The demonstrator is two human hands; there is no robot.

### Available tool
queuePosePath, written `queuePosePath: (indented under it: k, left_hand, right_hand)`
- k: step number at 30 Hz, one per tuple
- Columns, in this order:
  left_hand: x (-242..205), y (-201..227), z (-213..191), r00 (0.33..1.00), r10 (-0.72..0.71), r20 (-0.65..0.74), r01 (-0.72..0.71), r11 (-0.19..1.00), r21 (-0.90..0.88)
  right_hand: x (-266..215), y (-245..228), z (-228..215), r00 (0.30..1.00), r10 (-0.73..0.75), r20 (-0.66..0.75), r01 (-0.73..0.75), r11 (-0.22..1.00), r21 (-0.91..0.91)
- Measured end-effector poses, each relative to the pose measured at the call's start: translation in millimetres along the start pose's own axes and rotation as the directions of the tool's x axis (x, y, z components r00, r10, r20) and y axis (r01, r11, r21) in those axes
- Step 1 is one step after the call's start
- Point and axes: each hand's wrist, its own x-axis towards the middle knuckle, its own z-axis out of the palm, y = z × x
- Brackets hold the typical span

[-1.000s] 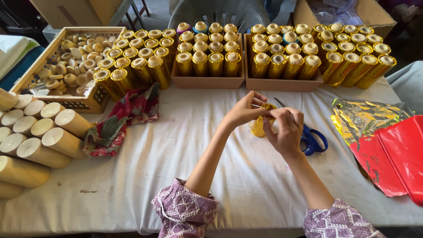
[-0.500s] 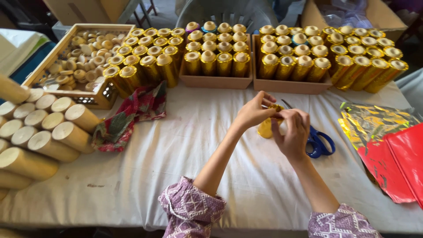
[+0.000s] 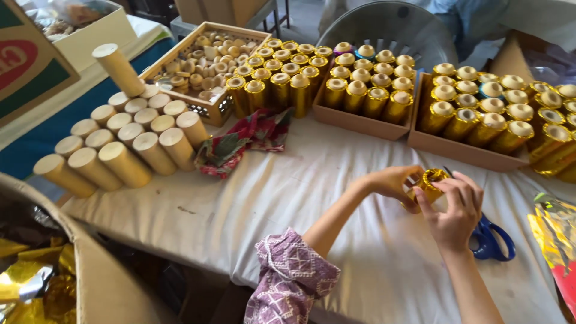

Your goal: Wrap cardboard tubes with gold foil paper and secure with tape.

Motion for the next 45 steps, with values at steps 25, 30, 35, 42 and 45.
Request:
queuePosePath:
  k: [25, 30, 35, 42, 45]
  left_hand:
    - [2, -9, 15, 0.993, -0.001, -0.121, 0.062, 0.863, 0.501]
    - [0, -10, 18, 0.988, -0.077, -0.136, 0.138, 0.84, 0.525]
    - [-6, 0, -40, 0.999, -0.025, -0.038, 0.044, 0.737, 0.675]
    - [-150, 130, -205, 0.954, 0.21, -0.212, 0.215, 0.01, 0.977]
    - [-211, 126, -295, 0.91, 0.181, -0.373, 0.408, -0.237, 0.881]
  right_hand:
    - [-26, 11, 27, 0.994, 0.109, 0.009, -0.11, 0.986, 0.127]
    - [-29, 7, 22, 0.987, 0.161, 0.015, -0.161, 0.975, 0.152]
    - [-32, 18, 20, 0.967, 0.248, -0.054, -0.229, 0.946, 0.23]
    - [-60, 49, 42, 0.984, 0.16, -0.08, -0.146, 0.977, 0.154]
    - [-62, 49, 46, 0.986, 0.161, -0.04, -0.154, 0.979, 0.135]
